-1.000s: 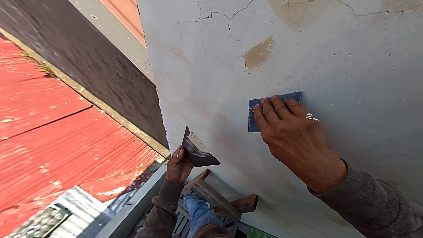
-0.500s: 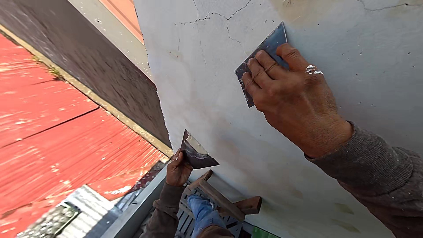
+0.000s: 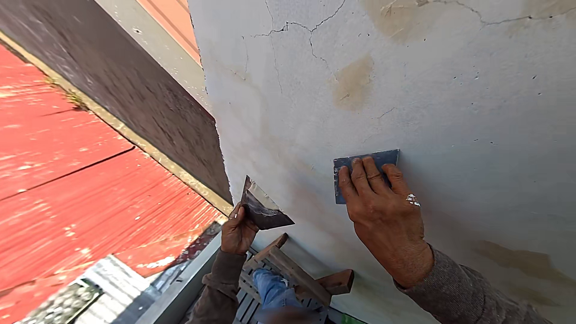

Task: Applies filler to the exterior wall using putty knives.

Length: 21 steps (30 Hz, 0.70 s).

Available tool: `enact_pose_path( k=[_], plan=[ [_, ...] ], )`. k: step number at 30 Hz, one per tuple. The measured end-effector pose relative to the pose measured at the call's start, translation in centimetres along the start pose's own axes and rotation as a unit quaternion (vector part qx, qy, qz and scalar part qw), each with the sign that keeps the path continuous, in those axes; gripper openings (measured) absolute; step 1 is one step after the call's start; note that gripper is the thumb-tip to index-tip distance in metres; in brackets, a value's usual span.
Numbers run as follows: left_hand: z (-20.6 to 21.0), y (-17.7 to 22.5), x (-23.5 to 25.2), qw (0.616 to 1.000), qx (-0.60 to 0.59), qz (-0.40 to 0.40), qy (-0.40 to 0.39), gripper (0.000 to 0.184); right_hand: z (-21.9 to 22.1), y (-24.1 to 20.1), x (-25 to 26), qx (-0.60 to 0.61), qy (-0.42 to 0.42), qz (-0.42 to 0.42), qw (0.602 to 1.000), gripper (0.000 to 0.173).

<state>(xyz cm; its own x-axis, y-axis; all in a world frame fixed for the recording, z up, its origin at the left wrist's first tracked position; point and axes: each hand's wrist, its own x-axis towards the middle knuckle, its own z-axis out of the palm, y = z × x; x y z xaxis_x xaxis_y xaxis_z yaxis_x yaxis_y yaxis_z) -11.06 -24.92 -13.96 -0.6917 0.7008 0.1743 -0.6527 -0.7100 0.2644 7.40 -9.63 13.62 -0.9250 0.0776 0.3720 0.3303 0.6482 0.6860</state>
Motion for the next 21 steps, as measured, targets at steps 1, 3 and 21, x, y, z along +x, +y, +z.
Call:
enact_pose_path(
  k=[1, 3, 21],
  plan=[
    [0.1, 0.1, 0.0, 1.000, 0.005, 0.001, -0.001, 0.031, -0.6, 0.2, -0.6, -0.003, 0.009, -0.009, 1.000, 0.043],
    [0.3, -0.2, 0.1, 1.000, 0.014, -0.002, 0.013, 0.030, -1.8, 1.3, -0.5, -0.020, 0.042, -0.025, 0.999, 0.044],
    [1.2, -0.1, 0.1, 1.000, 0.016, 0.008, 0.023, 0.033, 4.9, -4.3, 1.0, 0.022, 0.024, 0.063, 0.997, 0.050]
  ],
)
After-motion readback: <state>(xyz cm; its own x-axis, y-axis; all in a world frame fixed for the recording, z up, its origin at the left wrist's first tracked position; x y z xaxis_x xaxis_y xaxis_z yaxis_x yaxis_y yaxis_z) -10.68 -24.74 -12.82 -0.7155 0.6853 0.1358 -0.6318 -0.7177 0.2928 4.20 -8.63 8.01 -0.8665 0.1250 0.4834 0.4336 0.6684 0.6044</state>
